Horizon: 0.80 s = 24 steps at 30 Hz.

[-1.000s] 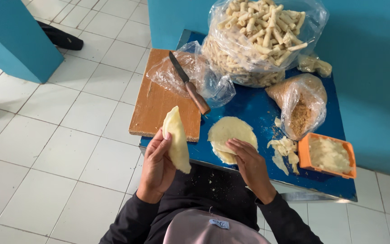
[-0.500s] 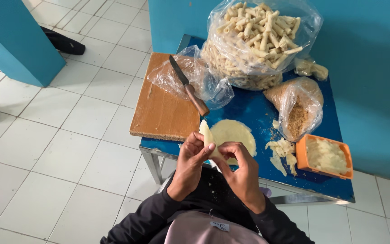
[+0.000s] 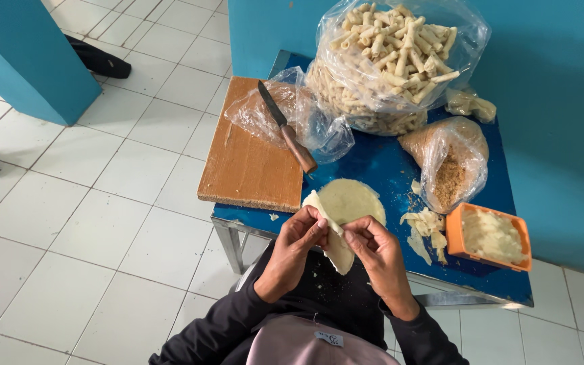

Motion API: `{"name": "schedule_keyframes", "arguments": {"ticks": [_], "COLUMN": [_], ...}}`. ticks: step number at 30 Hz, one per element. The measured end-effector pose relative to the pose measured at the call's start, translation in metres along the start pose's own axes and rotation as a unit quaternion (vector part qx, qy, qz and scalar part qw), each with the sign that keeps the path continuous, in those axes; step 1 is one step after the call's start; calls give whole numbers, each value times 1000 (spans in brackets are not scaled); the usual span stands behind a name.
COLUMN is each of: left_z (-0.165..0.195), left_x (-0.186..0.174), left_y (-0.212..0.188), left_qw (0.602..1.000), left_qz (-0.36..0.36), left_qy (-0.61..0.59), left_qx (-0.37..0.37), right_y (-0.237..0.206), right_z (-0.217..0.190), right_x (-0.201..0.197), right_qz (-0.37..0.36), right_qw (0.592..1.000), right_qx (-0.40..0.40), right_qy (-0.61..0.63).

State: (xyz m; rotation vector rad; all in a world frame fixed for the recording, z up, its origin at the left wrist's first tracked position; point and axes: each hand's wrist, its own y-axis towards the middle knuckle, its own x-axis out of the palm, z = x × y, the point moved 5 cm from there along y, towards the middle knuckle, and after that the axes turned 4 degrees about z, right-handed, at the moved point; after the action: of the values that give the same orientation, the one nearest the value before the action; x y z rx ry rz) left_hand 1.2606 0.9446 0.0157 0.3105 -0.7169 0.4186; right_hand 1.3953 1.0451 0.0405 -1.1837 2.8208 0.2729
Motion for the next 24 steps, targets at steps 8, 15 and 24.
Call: {"name": "schedule_keyframes", "arguments": {"ticks": [8,15,24], "left_z": [1,4,4], "left_x": [7,11,9], "left_y": [-3,-8,-12], "left_qw": [1000,992,984], "left_qz": [-13,-13,-20], "left_qy": [17,126,173], "left_qx": [-13,22,33], "right_y": [3,-2,-2], "right_z": [17,16,29], "right_x": [-8,-7,-14], "right_qz": [-13,-9,0], "right_qw": [998,997,995], "right_qx": [28,56,69], "right_qy": [50,59,79]}}
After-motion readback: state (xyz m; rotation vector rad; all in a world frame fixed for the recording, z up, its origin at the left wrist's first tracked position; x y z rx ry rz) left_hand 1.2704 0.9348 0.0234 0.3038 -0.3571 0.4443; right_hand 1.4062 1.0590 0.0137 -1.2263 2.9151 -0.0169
